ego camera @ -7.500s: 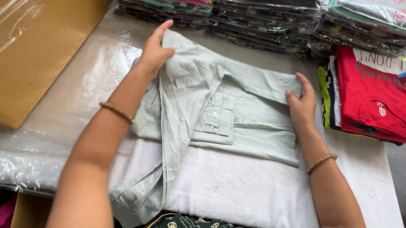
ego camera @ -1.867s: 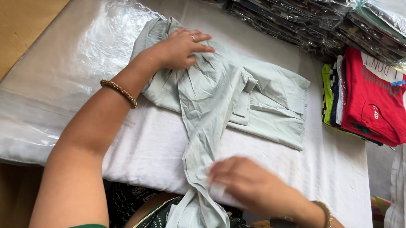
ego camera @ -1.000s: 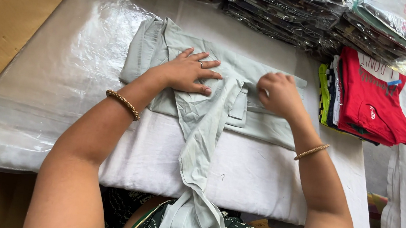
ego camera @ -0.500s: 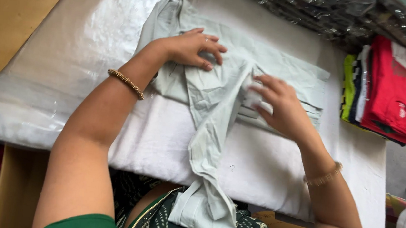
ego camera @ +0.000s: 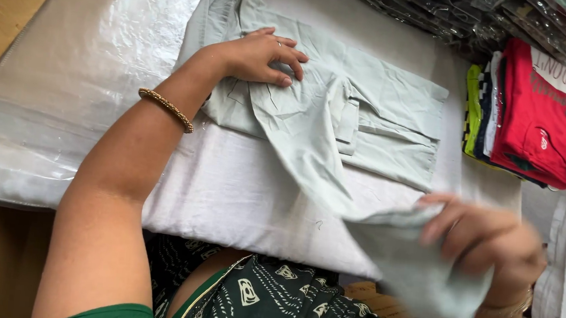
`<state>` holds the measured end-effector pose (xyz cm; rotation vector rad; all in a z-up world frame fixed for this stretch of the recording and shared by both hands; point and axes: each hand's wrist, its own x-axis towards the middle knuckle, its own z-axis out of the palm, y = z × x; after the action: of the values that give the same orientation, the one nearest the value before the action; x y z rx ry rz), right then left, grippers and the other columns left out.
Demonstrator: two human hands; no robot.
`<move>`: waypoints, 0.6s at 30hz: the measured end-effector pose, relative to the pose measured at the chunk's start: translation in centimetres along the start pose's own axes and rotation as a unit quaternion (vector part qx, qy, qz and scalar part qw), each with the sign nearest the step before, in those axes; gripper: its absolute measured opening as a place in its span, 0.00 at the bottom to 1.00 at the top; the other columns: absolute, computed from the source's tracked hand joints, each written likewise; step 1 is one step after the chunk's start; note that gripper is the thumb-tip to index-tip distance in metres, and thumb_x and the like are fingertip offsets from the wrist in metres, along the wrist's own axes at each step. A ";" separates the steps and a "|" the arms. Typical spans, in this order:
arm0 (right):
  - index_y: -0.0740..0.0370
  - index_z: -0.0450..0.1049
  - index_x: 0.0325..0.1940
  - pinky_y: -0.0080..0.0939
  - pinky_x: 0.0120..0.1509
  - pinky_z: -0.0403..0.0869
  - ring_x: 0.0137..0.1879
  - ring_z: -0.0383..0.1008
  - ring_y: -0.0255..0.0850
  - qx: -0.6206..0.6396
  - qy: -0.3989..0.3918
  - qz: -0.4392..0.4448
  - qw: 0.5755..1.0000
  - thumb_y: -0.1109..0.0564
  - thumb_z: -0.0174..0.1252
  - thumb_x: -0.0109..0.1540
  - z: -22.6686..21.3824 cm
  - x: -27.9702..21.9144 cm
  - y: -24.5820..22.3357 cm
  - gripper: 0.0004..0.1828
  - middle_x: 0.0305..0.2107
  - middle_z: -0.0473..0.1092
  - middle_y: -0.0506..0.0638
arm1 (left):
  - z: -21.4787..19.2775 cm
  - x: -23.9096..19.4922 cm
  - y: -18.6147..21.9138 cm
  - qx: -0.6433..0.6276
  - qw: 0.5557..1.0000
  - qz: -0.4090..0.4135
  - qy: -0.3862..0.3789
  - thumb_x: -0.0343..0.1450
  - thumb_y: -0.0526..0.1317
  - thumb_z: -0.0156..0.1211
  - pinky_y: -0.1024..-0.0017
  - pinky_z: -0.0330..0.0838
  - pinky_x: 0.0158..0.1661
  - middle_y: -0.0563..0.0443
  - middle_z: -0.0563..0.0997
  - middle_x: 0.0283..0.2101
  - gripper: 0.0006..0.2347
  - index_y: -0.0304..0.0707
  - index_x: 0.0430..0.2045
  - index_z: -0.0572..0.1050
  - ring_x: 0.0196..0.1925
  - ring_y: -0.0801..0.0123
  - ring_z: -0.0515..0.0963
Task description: The person folds a light green button-up shirt on a white surface, smoothing the fabric and aligning the sleeves before stacking it. They then fold a red garment with a textured pattern, smoothing it out and folding it into a compact square.
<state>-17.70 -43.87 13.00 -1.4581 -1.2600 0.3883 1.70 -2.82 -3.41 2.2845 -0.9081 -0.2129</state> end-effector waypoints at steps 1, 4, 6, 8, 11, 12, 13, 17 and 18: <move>0.56 0.80 0.36 0.65 0.74 0.67 0.53 0.76 0.54 0.010 0.136 0.019 0.991 0.52 0.45 0.74 -1.2 -2.1 0.4 0.20 0.42 0.79 0.55 | 0.1 0.1 0.0 0.001 1.000 -0.002 0.000 0.70 0.50 0.63 0.49 0.34 0.73 0.63 0.69 0.69 0.12 0.60 0.45 0.82 0.77 0.64 0.55; 0.67 0.77 0.49 0.51 0.65 0.73 0.53 0.77 0.48 -0.048 0.099 0.179 0.978 0.56 0.53 0.72 -10.2 -8.0 4.9 0.12 0.62 0.71 0.63 | -0.1 0.2 -0.1 0.003 1.000 -0.001 -0.004 0.71 0.51 0.60 0.49 0.34 0.73 0.63 0.69 0.70 0.12 0.60 0.46 0.82 0.77 0.64 0.55; 0.68 0.75 0.55 0.46 0.66 0.71 0.58 0.74 0.45 -0.114 0.163 0.284 0.938 0.56 0.52 0.71 -10.0 -9.3 6.1 0.14 0.60 0.71 0.62 | -0.2 0.2 0.1 0.004 1.000 0.002 -0.009 0.71 0.51 0.61 0.48 0.34 0.73 0.63 0.69 0.69 0.12 0.59 0.46 0.81 0.77 0.64 0.55; 0.69 0.73 0.61 0.42 0.67 0.69 0.62 0.71 0.42 -0.173 0.224 0.384 0.879 0.56 0.52 0.70 -9.5 -11.2 7.2 0.18 0.57 0.71 0.60 | -0.3 0.1 0.1 0.006 1.000 0.003 -0.016 0.70 0.51 0.61 0.48 0.35 0.73 0.63 0.69 0.69 0.13 0.59 0.46 0.81 0.77 0.64 0.56; 0.65 0.74 0.63 0.39 0.60 0.73 0.56 0.75 0.39 -0.144 0.254 0.469 0.834 0.47 0.54 0.69 -6.9 -13.1 8.3 0.24 0.52 0.75 0.58 | -0.3 0.1 0.1 0.007 1.000 0.006 -0.018 0.70 0.51 0.61 0.48 0.36 0.73 0.61 0.70 0.69 0.13 0.58 0.47 0.81 0.77 0.63 0.56; 0.65 0.74 0.61 0.40 0.59 0.73 0.55 0.75 0.39 -0.236 0.265 0.493 0.795 0.48 0.57 0.67 -5.5 -12.2 8.4 0.24 0.52 0.74 0.57 | -0.4 0.0 0.1 0.006 1.000 0.007 -0.014 0.70 0.51 0.62 0.48 0.37 0.73 0.60 0.70 0.69 0.13 0.57 0.47 0.81 0.77 0.62 0.56; 0.65 0.75 0.60 0.41 0.58 0.73 0.54 0.74 0.40 -0.325 0.272 0.512 0.747 0.50 0.61 0.64 -4.0 -11.2 8.6 0.23 0.53 0.72 0.56 | -0.5 -0.1 0.2 0.005 1.000 0.008 -0.011 0.70 0.51 0.62 0.48 0.37 0.73 0.60 0.70 0.69 0.14 0.57 0.47 0.81 0.77 0.62 0.56; 0.71 0.71 0.61 0.43 0.51 0.73 0.50 0.71 0.46 -0.448 0.288 0.496 0.686 0.50 0.73 0.57 -1.1 -9.2 9.0 0.35 0.48 0.69 0.61 | -0.7 0.0 1.5 0.011 1.000 -0.001 -0.011 0.68 0.51 0.63 0.49 0.37 0.72 0.59 0.70 0.69 0.14 0.57 0.47 0.81 0.77 0.62 0.56; 0.69 0.73 0.57 0.41 0.50 0.74 0.47 0.74 0.43 -0.341 0.327 0.515 0.715 0.52 0.71 0.57 -1.3 -9.4 8.8 0.29 0.43 0.74 0.55 | -0.9 -0.1 1.8 0.020 1.000 -0.007 -0.013 0.68 0.51 0.64 0.49 0.38 0.72 0.59 0.69 0.69 0.15 0.56 0.47 0.81 0.77 0.61 0.56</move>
<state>-15.98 -50.81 2.23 -2.5766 0.1655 0.0518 0.99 -3.27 -1.64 2.3296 -0.9180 -0.2339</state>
